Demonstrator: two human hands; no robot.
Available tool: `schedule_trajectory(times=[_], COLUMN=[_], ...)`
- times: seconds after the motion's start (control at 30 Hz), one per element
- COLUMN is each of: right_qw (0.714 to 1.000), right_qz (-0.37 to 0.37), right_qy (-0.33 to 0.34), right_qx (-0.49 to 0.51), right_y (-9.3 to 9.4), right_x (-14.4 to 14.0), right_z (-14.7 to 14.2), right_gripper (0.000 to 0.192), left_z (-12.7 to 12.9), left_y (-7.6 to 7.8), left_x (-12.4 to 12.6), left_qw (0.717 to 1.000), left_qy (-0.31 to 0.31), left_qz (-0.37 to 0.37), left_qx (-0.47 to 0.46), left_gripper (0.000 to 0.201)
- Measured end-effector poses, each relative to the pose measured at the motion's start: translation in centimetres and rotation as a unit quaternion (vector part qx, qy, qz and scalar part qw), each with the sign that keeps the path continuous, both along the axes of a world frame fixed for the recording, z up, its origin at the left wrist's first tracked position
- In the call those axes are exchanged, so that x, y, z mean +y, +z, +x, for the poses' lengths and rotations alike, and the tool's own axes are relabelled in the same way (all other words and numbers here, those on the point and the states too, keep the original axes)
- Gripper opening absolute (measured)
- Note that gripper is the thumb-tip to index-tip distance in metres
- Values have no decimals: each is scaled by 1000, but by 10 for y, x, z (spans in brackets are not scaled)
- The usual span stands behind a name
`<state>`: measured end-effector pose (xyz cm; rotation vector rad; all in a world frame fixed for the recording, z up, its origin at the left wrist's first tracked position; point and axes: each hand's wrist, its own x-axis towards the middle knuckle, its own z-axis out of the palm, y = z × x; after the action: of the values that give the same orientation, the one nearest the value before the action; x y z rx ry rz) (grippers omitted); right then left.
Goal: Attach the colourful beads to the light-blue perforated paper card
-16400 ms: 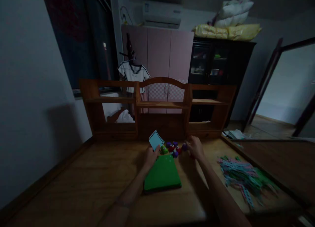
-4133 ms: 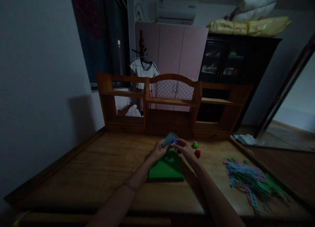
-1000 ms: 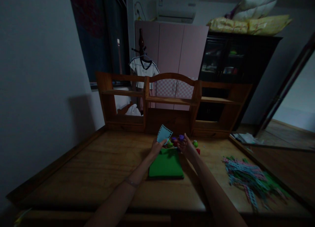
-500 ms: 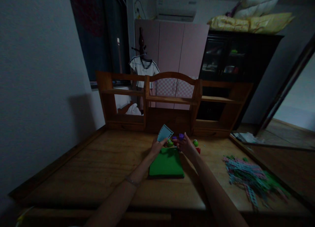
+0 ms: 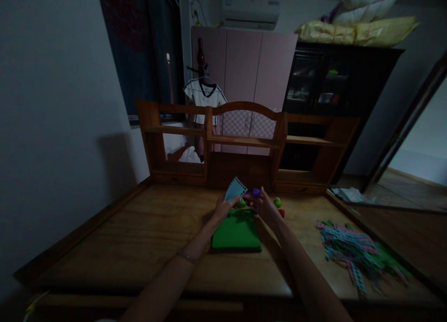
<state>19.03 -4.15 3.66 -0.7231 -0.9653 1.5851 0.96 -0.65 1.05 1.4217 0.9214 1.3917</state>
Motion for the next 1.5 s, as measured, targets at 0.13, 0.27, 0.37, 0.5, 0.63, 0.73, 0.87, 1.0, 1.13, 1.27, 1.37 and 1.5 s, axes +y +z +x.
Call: schedule_trajectory(times=[0.13, 0.27, 0.37, 0.5, 0.63, 0.73, 0.87, 1.0, 1.13, 1.27, 1.37, 1.5], right_qw=[1000, 1000, 1000, 1000, 1000, 1000, 1000, 1000, 1000, 1000, 1000, 1000], right_qz=[5, 15, 14, 8, 9, 5, -7, 2, 7, 3, 8, 8], right_qy=[9, 14, 18, 17, 3, 2, -1, 18, 16, 7, 15, 15], right_qx=[1, 1, 2, -3, 8, 8, 5, 15, 19, 10, 7, 6], right_y=[2, 3, 3, 2, 3, 3, 4, 3, 3, 5, 5, 6], right_x=[-3, -5, -4, -3, -3, -3, -3, -3, -3, -3, -4, -6], right_z=[-1, -2, -2, -2, -4, -4, -4, -3, -4, -4, -4, -2], right_gripper=[42, 41, 41, 42, 38, 38, 38, 36, 37, 39, 40, 38], left_z=[1, 1, 1, 1, 1, 1, 0, 1, 2, 1, 1, 1], left_y=[-1, 0, 1, 2, 5, 10, 14, 11, 10, 11, 11, 10], left_x=[1, 1, 0, -1, -4, -8, -12, -10, -8, -9, -8, -7], left_qw=[1000, 1000, 1000, 999, 999, 999, 999, 998, 997, 998, 998, 998], left_qy=[4, 12, 11, 4, 0, -9, -24, -24, -17, -20, -8, 3], left_qz=[-1, -5, -9, -13, -24, -27, -15, -11, -20, -22, -12, -16], left_qx=[-10, -21, -26, -34, -38, -38, -42, -54, -66, -63, -61, -65], left_gripper=[35, 36, 37, 39, 40, 40, 38, 38, 42, 42, 39, 37])
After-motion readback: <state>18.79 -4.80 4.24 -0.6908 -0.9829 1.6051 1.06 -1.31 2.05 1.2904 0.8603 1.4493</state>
